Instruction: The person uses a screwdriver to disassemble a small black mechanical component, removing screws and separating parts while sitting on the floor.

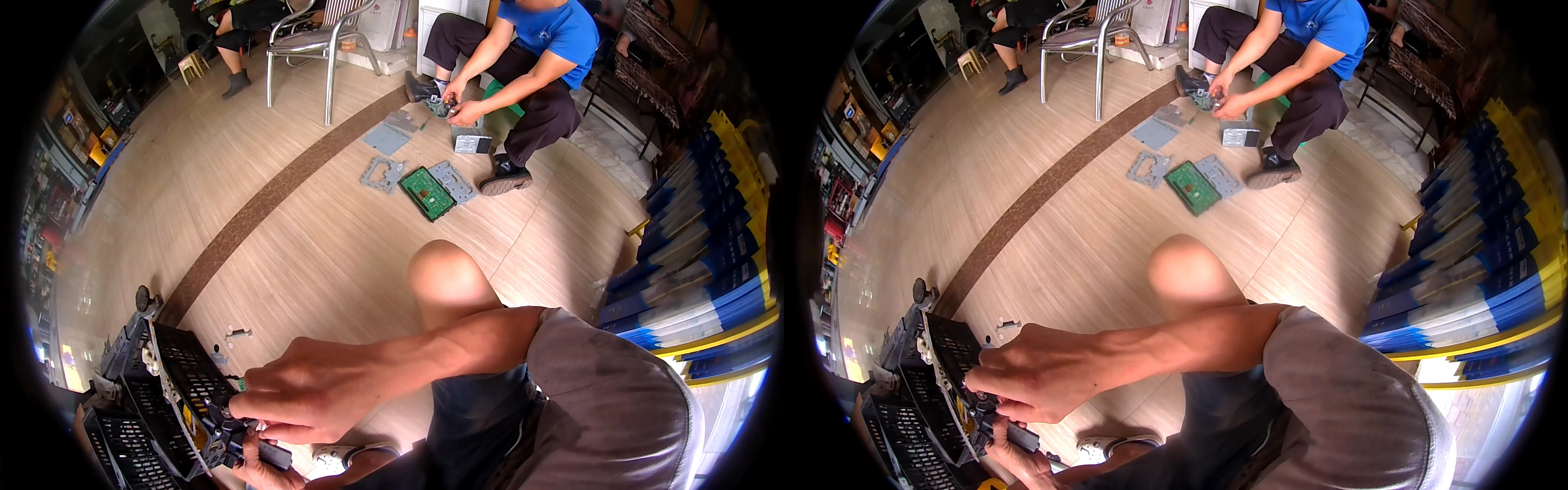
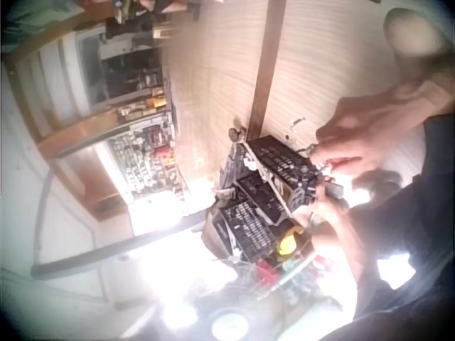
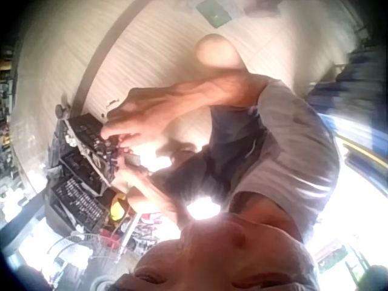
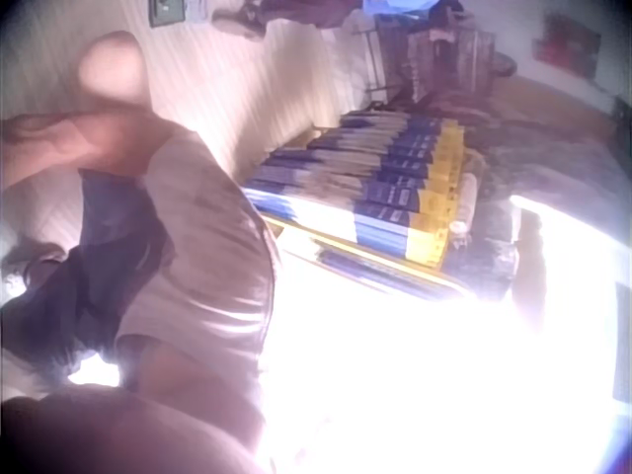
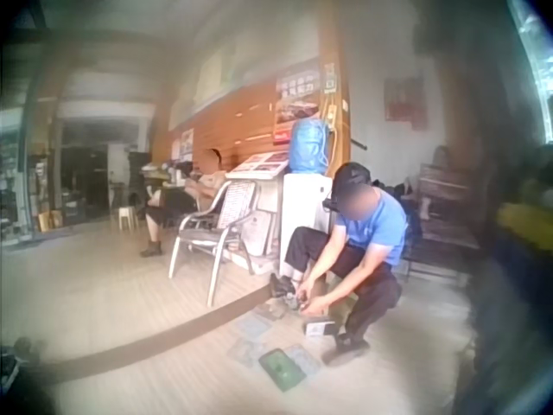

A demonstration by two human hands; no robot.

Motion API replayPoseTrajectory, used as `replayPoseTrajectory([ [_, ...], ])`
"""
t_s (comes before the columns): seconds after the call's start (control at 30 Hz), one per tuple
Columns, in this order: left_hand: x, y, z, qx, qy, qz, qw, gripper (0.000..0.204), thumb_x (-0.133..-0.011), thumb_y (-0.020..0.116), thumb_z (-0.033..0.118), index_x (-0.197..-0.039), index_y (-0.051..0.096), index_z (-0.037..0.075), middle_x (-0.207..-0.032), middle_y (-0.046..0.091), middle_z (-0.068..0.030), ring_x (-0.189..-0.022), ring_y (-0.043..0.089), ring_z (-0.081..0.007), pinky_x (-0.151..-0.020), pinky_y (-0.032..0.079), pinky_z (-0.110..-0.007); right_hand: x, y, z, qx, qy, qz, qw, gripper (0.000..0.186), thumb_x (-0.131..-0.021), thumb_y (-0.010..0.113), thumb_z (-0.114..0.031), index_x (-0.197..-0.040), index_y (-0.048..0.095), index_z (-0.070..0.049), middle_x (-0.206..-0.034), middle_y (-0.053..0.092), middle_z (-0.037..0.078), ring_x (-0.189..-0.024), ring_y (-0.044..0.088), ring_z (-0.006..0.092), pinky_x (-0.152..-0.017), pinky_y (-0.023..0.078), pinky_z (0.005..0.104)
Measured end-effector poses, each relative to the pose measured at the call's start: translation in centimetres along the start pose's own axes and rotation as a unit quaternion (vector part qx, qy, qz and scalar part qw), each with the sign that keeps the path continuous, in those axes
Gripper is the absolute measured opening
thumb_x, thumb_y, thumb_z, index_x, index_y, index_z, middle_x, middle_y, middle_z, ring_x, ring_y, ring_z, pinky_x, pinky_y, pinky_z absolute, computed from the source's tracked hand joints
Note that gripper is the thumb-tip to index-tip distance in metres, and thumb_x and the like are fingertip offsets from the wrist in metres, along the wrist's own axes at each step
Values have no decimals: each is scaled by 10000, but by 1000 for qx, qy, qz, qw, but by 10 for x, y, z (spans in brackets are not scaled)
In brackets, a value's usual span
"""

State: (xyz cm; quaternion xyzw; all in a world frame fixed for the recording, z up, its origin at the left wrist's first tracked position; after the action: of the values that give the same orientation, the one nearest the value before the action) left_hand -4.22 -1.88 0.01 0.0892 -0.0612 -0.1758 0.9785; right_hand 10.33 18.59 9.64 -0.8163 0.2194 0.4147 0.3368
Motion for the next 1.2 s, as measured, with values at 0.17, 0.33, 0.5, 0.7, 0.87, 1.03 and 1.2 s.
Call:
replayPoseTrajectory([
  [0.17, 2, 5, 2, 3, -13, -10, 1000, 323, -861, 720, 40, -1171, 635, 10, -926, 664, -24, -728, 588, -93, -632, 480, -220, 0, 0, 2, -16, 16, -23, 999, 365, -838, 773, -157, -1095, 540, -41, -822, 587, 117, -598, 623, 308, -499, 489, 421],
  [0.33, 1, 2, 0, -3, -20, -15, 1000, 312, -871, 730, 48, -1166, 633, 9, -918, 663, -28, -725, 588, -95, -634, 484, -222, -1, 0, 2, -39, -4, -12, 999, 357, -840, 771, -125, -1098, 539, -40, -843, 584, 123, -631, 627, 314, -514, 491, 428],
  [0.5, 0, 3, -1, 3, -13, -19, 1000, 315, -879, 749, 77, -1162, 630, 9, -916, 663, -34, -728, 591, -100, -641, 495, -229, 0, 7, 8, -48, -18, 13, 999, 359, -844, 775, -139, -1097, 540, -41, -850, 576, 122, -663, 628, 322, -530, 494, 440],
  [0.7, -3, -11, -7, 13, -2, -6, 1000, 354, -869, 764, 73, -1186, 618, 15, -938, 663, -35, -743, 597, -106, -638, 495, -234, 2, 5, 3, -69, 24, -17, 997, 313, -850, 751, -102, -1080, 550, -35, -843, 575, 128, -640, 620, 339, -527, 495, 445],
  [0.87, -2, -8, -5, -6, -18, -3, 1000, 425, -856, 776, 82, -1238, 603, 12, -1052, 679, -56, -846, 650, -133, -720, 542, -263, 0, 17, 5, -103, -19, 67, 992, 276, -858, 714, -67, -1079, 551, -33, -816, 558, 119, -614, 609, 330, -505, 496, 429],
  [1.03, 0, -8, -2, 5, -4, 13, 1000, 500, -853, 788, 107, -1295, 579, 0, -1178, 678, -85, -1016, 686, -188, -863, 571, -305, 2, 12, -3, -85, -2, 10, 996, 282, -855, 709, -49, -1090, 554, -28, -837, 579, 116, -638, 624, 321, -501, 502, 420],
  [1.2, -9, -24, -12, -2, -22, 11, 1000, 522, -843, 798, 119, -1302, 580, 2, -1180, 678, -78, -1036, 682, -199, -879, 567, -313, 1, 9, -5, -105, -13, 14, 994, 283, -864, 709, -56, -1095, 550, -17, -871, 605, 116, -653, 636, 319, -508, 512, 412],
])
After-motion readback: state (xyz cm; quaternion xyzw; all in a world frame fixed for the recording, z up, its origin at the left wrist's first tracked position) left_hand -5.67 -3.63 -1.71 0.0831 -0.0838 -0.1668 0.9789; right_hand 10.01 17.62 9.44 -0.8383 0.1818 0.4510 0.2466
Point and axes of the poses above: each hand's wrist, its own x-axis away from the middle knuckle, its own y-axis out of the palm, z = x × y, the point moved 3 cm from there along -x, towards the middle knuckle
